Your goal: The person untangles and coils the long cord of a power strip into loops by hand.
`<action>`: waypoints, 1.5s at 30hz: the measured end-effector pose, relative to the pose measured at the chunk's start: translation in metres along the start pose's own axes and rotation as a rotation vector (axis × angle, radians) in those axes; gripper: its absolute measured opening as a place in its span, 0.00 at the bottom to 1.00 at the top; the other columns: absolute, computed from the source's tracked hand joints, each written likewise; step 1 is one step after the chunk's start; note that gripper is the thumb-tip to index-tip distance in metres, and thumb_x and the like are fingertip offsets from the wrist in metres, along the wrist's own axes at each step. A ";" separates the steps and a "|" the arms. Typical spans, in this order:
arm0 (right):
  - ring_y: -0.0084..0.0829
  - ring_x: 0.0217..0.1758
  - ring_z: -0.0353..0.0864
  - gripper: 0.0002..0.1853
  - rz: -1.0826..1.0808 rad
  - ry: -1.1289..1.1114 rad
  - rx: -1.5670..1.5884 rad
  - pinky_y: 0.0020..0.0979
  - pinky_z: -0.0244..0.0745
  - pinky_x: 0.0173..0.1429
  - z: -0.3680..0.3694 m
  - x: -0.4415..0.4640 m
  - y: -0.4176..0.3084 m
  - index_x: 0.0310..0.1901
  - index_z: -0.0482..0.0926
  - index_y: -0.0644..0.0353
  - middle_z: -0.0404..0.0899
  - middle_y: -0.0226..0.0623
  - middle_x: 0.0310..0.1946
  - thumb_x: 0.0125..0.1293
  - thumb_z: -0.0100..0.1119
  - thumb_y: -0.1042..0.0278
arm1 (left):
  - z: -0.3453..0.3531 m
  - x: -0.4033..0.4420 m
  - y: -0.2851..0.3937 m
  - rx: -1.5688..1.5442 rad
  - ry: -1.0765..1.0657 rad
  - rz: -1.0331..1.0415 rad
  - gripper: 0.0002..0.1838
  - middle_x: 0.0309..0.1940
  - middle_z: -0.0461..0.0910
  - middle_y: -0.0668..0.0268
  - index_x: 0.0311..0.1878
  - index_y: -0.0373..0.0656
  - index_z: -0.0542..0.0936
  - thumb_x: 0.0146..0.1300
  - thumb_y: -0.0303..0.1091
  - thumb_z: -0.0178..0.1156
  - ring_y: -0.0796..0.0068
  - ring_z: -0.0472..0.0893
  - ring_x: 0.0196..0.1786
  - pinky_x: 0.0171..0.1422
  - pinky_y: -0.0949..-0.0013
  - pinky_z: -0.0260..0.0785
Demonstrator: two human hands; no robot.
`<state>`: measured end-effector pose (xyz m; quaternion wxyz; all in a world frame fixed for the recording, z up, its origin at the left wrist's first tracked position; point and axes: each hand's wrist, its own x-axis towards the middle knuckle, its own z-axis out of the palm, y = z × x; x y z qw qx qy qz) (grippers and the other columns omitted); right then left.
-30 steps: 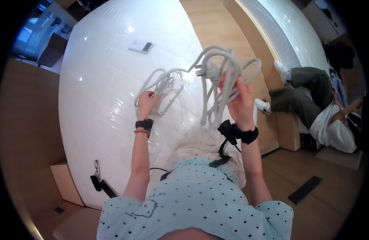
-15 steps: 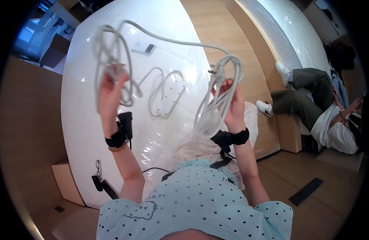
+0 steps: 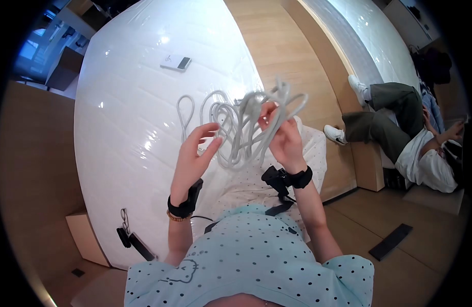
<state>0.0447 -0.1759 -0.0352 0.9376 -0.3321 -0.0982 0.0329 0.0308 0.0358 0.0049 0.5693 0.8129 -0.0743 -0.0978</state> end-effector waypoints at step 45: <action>0.14 0.19 0.58 0.10 0.383 -0.186 -1.180 0.22 0.54 0.23 -0.036 -0.046 -0.013 0.40 0.79 0.67 0.67 0.27 0.16 0.63 0.56 0.70 | -0.114 -0.021 -0.082 0.921 0.218 -0.344 0.24 0.46 0.78 0.50 0.54 0.33 0.72 0.63 0.44 0.57 0.60 0.77 0.52 0.57 0.67 0.65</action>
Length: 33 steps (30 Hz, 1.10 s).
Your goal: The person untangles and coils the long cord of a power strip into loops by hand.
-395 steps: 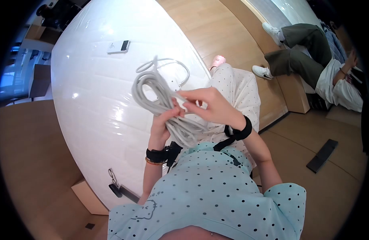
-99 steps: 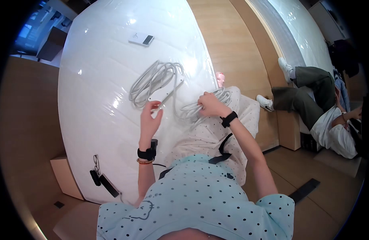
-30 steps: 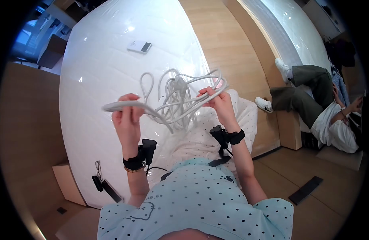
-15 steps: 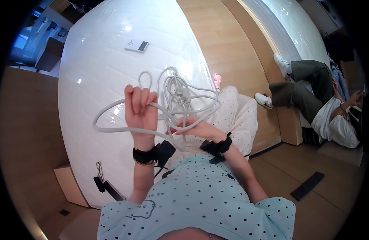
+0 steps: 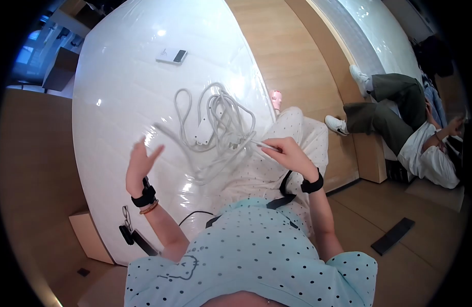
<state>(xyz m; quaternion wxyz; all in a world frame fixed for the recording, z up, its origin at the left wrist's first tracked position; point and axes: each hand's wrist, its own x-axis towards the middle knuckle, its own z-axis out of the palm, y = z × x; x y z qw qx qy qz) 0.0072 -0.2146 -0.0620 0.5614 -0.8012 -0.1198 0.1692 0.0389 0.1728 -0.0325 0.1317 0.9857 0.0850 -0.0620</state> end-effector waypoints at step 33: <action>0.11 0.18 0.58 0.13 -0.222 1.205 0.414 0.16 0.48 0.20 -0.084 -0.060 -0.004 0.50 0.75 0.69 0.65 0.22 0.18 0.67 0.51 0.73 | 0.060 -0.019 0.023 -0.223 -0.020 -0.135 0.27 0.47 0.77 0.54 0.52 0.31 0.71 0.63 0.49 0.56 0.67 0.77 0.47 0.48 0.67 0.69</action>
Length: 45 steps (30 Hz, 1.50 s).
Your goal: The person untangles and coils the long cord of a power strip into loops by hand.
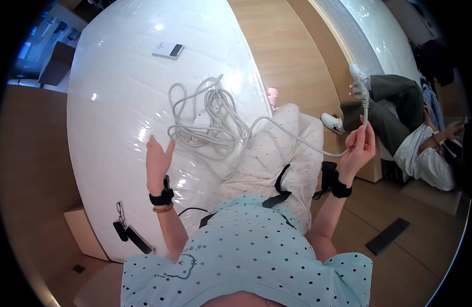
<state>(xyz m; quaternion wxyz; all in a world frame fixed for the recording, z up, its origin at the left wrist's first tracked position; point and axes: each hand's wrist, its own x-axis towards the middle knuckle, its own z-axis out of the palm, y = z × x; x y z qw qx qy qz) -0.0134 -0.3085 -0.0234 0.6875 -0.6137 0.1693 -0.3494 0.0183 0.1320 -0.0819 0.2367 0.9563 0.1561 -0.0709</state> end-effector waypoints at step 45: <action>0.33 0.44 0.79 0.35 0.070 -0.975 -0.168 0.28 0.74 0.44 0.120 -0.087 0.026 0.67 0.49 0.65 0.71 0.48 0.53 0.62 0.54 0.74 | 0.040 -0.050 0.155 -1.054 -0.430 0.609 0.33 0.65 0.54 0.60 0.69 0.38 0.55 0.66 0.46 0.47 0.67 0.59 0.64 0.64 0.64 0.58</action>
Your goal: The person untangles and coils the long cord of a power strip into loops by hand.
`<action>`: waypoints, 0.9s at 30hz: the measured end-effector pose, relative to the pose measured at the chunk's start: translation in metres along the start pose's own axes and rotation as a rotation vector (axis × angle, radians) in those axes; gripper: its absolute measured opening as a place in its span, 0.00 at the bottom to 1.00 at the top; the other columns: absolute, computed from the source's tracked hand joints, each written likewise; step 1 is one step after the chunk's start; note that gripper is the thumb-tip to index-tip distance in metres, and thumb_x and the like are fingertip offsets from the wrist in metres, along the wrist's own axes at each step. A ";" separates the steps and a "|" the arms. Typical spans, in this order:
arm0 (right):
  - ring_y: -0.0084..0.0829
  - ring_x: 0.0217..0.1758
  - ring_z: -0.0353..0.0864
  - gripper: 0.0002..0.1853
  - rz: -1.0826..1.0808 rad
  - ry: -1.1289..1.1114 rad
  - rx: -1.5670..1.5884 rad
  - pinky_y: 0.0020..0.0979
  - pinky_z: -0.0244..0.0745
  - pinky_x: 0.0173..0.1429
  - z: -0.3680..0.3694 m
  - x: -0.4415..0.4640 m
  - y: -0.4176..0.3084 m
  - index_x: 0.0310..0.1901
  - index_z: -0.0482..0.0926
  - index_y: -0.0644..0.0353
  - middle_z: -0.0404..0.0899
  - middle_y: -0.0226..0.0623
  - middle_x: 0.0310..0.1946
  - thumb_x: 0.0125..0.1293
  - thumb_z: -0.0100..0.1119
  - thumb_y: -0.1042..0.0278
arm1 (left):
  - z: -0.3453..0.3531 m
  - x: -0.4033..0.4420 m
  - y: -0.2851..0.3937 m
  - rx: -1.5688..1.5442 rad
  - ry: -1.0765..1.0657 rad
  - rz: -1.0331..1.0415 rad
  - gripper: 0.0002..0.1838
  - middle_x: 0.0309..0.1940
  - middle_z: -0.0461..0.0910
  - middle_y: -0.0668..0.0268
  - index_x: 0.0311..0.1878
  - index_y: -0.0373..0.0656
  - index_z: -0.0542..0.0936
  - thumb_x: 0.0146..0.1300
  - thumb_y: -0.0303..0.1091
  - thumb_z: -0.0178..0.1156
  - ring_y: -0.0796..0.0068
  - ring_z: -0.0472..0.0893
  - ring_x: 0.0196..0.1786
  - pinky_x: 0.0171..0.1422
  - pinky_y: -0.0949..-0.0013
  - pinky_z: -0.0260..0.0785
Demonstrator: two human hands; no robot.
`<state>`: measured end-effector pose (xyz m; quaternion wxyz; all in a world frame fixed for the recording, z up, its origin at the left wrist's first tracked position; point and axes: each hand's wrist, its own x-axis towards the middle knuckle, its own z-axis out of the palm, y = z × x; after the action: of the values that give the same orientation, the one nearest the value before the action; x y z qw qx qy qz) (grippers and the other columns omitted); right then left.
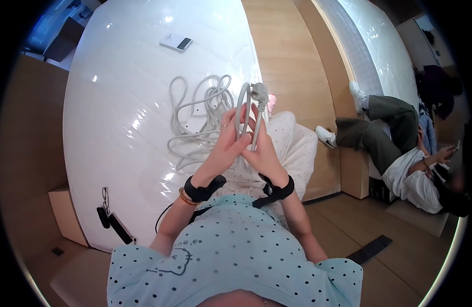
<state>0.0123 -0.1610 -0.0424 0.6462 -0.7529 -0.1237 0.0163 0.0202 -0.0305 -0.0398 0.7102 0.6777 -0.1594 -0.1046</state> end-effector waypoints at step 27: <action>0.14 0.21 0.66 0.22 0.042 0.152 0.126 0.18 0.64 0.27 -0.035 0.010 0.000 0.61 0.67 0.68 0.72 0.26 0.24 0.65 0.51 0.75 | -0.068 -0.054 -0.027 0.779 0.438 -0.367 0.14 0.16 0.74 0.62 0.25 0.38 0.74 0.45 0.35 0.70 0.65 0.76 0.22 0.30 0.67 0.66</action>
<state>0.0288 -0.1927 -0.0356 0.6994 -0.7122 -0.0572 -0.0194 -0.0027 0.0506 -0.0728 0.3900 0.9164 0.0886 -0.0155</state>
